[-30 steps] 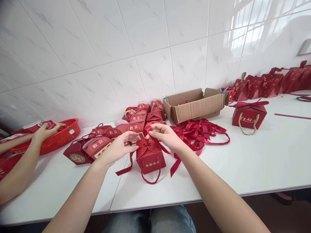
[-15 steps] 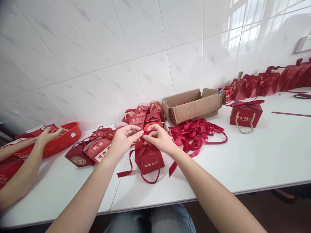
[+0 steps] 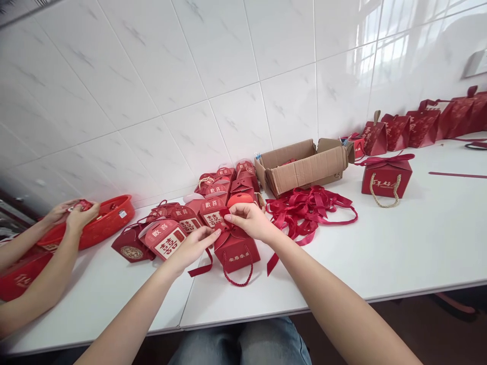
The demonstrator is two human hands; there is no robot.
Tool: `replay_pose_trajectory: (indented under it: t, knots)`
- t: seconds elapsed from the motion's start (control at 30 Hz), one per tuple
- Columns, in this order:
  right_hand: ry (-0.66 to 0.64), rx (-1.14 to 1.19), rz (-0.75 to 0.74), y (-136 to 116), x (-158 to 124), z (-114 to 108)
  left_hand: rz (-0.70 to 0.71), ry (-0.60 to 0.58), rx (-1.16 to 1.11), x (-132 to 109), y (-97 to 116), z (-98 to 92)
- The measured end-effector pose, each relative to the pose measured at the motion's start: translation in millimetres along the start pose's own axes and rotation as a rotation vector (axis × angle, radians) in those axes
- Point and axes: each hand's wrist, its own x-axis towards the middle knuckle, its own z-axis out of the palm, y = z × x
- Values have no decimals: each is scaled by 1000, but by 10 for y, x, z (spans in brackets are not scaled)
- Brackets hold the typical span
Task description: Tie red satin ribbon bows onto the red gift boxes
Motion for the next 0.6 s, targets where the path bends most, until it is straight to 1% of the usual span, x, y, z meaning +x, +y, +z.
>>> replay_pose_trajectory:
  t: [0.07, 0.13, 0.23, 0.37, 0.43, 0.5, 0.6]
  knots:
    - [-41, 18, -20, -1, 0, 4, -12, -118, -40, -24, -39, 2]
    - [-61, 27, -34, -5, -4, 1, 5, -161, -122, -29, -49, 6]
    - [-43, 2, -17, 4, -7, -8, 42, -173, -187, -15, -58, -1]
    - [-28, -85, 27, 29, -3, 21, 77, -164, -171, -9, -80, -35]
    - [15, -188, 42, 24, -7, 68, 75, -139, -134, -23, -70, -65]
    - [86, -317, 40, 3, -17, 131, 63, -105, -81, -48, -27, -107]
    - [171, -453, 21, -42, -38, 224, 70, -100, -96, -92, 111, -188]
